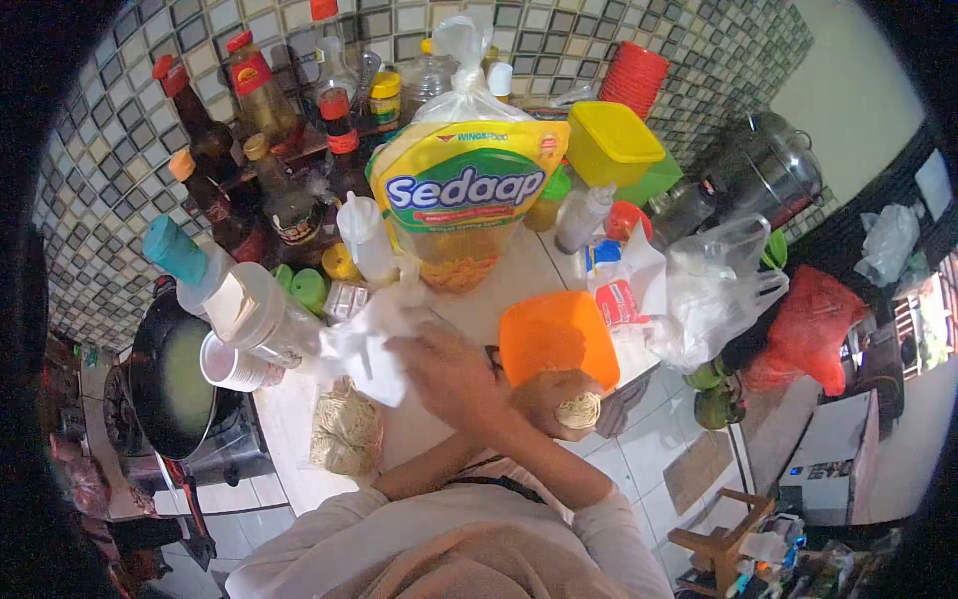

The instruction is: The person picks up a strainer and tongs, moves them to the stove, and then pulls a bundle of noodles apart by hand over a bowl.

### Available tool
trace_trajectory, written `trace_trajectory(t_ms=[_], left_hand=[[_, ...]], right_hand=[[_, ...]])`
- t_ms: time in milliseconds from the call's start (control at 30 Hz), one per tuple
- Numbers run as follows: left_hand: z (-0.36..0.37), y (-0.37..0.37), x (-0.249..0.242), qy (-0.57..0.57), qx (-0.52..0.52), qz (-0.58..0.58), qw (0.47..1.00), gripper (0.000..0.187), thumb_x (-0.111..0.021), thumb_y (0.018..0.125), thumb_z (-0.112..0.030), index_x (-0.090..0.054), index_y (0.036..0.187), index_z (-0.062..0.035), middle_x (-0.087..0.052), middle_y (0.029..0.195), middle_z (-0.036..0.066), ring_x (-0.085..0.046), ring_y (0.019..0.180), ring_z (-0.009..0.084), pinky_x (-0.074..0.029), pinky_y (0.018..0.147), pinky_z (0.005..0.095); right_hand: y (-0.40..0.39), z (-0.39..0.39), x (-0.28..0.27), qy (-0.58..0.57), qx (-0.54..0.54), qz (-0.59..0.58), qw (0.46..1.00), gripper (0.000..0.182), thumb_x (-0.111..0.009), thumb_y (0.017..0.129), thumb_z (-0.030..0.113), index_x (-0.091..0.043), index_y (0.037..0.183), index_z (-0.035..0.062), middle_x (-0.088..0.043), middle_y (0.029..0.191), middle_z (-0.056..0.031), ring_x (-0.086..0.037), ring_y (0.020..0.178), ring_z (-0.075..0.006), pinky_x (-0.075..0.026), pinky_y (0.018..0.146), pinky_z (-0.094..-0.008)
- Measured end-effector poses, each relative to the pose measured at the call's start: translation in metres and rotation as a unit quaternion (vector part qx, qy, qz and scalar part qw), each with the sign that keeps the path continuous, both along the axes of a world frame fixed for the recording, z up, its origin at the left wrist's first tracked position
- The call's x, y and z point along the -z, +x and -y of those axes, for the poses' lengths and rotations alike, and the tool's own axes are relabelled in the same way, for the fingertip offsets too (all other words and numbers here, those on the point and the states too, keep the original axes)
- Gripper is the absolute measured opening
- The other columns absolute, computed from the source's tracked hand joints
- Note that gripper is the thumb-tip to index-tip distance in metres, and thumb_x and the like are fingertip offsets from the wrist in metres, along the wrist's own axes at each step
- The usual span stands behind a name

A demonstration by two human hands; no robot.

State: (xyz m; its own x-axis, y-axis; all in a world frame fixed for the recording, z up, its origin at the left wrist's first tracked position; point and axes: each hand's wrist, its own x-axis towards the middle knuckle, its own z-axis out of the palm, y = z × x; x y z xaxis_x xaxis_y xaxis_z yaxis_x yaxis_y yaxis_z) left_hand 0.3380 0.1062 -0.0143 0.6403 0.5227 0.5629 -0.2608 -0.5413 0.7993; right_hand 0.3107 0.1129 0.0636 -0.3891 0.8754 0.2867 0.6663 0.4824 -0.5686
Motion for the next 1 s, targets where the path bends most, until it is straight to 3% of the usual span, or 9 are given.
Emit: trace_trajectory(t_ms=[100,167,233,333,500,633,800,900,1000], left_hand=[[0.002,0.001,0.005,0.035,-0.006,-0.075,0.997,0.045,-0.067,0.061,-0.024,-0.049,0.099,-0.0053,-0.054,0.085,0.01,-0.055,0.073,0.0254,-0.045,0.065,0.0332],[0.003,-0.001,0.008,0.06,-0.009,-0.126,0.99,0.044,-0.065,0.061,-0.024,-0.049,0.097,-0.004,-0.054,0.083,0.01,-0.056,0.07,0.0257,-0.046,0.062,0.0332],[0.001,-0.001,0.005,0.071,0.004,-0.112,0.991,0.048,-0.065,0.062,-0.029,-0.049,0.101,-0.006,-0.053,0.085,0.009,-0.055,0.075,0.0254,-0.045,0.066,0.0341],[0.003,0.0,0.007,0.071,0.008,-0.07,0.995,0.051,-0.066,0.061,-0.032,-0.049,0.103,-0.0082,-0.053,0.087,0.008,-0.053,0.08,0.025,-0.044,0.069,0.0354],[0.0,0.004,0.014,0.102,0.005,-0.101,0.99,0.05,-0.066,0.061,-0.03,-0.05,0.102,-0.0077,-0.053,0.088,0.008,-0.053,0.081,0.0253,-0.044,0.07,0.0348],[-0.002,0.001,0.009,0.074,0.045,-0.131,0.988,0.051,-0.066,0.061,-0.032,-0.05,0.102,-0.0077,-0.052,0.091,0.009,-0.052,0.084,0.0257,-0.043,0.072,0.0348],[0.001,0.002,0.011,0.092,-0.001,-0.103,0.99,0.048,-0.067,0.06,-0.032,-0.052,0.098,-0.0075,-0.054,0.087,0.009,-0.053,0.082,0.0274,-0.043,0.073,0.0355],[0.001,0.006,0.017,0.133,-0.043,-0.052,0.989,0.046,-0.067,0.06,-0.031,-0.053,0.097,-0.0077,-0.054,0.085,0.009,-0.053,0.081,0.0273,-0.043,0.073,0.0356],[0.001,0.006,0.015,0.122,-0.03,-0.061,0.99,0.046,-0.066,0.06,-0.031,-0.053,0.098,-0.0077,-0.054,0.086,0.009,-0.053,0.082,0.0273,-0.043,0.074,0.0358]], right_hand=[[0.059,0.017,-0.019,0.186,0.216,-0.035,0.958,0.034,-0.054,0.071,0.006,-0.048,0.104,0.0011,-0.049,0.106,-0.0176,-0.05,0.091,-0.0272,-0.04,0.08,-0.0347],[0.092,0.012,-0.049,-0.079,0.325,-0.202,0.921,0.037,-0.053,0.073,0.004,-0.044,0.109,0.0,-0.049,0.103,-0.0121,-0.048,0.091,-0.017,-0.039,0.075,-0.0275],[0.131,0.001,-0.035,0.004,0.245,-0.289,0.925,0.031,-0.051,0.074,0.003,-0.047,0.105,-0.0004,-0.048,0.098,-0.0081,-0.046,0.087,-0.0142,-0.038,0.072,-0.0258],[0.156,-0.005,-0.032,-0.048,0.243,-0.218,0.944,0.025,-0.047,0.076,0.0,-0.051,0.1,-0.0002,-0.047,0.095,-0.0065,-0.044,0.086,-0.0128,-0.036,0.071,-0.0234],[0.163,-0.018,-0.005,0.015,0.222,-0.159,0.962,0.029,-0.066,0.058,0.002,-0.052,0.083,0.004,-0.047,0.084,-0.0056,-0.047,0.081,-0.0171,-0.037,0.069,-0.0259],[0.171,-0.036,0.032,0.085,0.199,0.02,0.976,0.033,-0.061,0.058,0.0,-0.049,0.088,0.0031,-0.05,0.083,-0.0137,-0.049,0.081,-0.0293,-0.04,0.071,-0.0337],[0.16,-0.04,0.048,-0.036,0.148,-0.006,0.988,0.039,-0.056,0.064,0.0,-0.046,0.102,0.0009,-0.051,0.102,-0.0161,-0.05,0.093,-0.0319,-0.038,0.081,-0.034],[0.165,-0.044,0.063,0.0,0.101,0.004,0.995,0.043,-0.057,0.064,0.001,-0.048,0.105,0.0027,-0.052,0.102,-0.0149,-0.05,0.093,-0.033,-0.039,0.08,-0.0344],[0.181,-0.051,0.089,0.139,0.008,0.167,0.976,0.042,-0.059,0.061,0.0,-0.051,0.101,0.0056,-0.054,0.093,-0.012,-0.054,0.079,-0.0282,-0.045,0.069,-0.033]])
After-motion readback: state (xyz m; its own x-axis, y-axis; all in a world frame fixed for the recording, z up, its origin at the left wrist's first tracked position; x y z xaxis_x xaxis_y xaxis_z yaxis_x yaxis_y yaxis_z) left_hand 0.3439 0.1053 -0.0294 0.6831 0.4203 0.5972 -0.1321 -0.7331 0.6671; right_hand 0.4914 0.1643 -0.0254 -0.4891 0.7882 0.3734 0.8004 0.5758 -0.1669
